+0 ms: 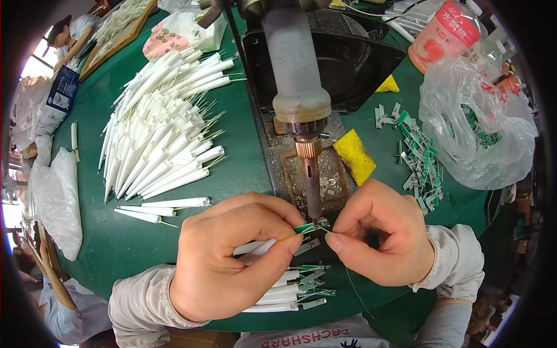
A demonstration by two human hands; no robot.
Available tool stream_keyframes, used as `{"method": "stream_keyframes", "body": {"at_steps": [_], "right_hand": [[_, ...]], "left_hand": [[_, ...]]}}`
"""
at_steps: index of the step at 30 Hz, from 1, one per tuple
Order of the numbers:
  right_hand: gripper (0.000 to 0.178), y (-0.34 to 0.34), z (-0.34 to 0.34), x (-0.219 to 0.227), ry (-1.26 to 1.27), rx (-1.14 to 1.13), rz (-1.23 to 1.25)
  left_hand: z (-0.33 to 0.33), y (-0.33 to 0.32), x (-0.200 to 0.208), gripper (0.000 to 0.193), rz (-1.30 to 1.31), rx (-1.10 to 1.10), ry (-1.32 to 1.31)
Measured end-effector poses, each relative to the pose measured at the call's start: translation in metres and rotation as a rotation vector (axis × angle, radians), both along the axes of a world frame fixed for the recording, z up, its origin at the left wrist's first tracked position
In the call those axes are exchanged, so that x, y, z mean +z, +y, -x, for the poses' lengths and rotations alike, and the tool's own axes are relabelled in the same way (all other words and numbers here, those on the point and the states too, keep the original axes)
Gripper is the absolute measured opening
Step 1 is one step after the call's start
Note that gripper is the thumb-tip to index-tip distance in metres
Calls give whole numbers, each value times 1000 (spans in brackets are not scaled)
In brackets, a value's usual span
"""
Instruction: The person attaches wires from white tubes onto circuit boards using a stationary soldering iron and stacks the assembled pieces on the table.
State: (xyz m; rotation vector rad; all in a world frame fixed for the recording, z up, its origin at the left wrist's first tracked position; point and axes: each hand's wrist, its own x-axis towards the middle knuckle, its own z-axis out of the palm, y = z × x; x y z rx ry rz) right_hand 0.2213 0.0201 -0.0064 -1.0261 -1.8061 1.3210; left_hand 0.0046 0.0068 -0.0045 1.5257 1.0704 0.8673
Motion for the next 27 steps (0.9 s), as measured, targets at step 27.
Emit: {"method": "stream_keyframes", "body": {"at_steps": [27], "right_hand": [[14, -1, 6, -13, 125, -43, 10]], "left_hand": [[1, 3, 8, 5, 350, 70, -315]]}}
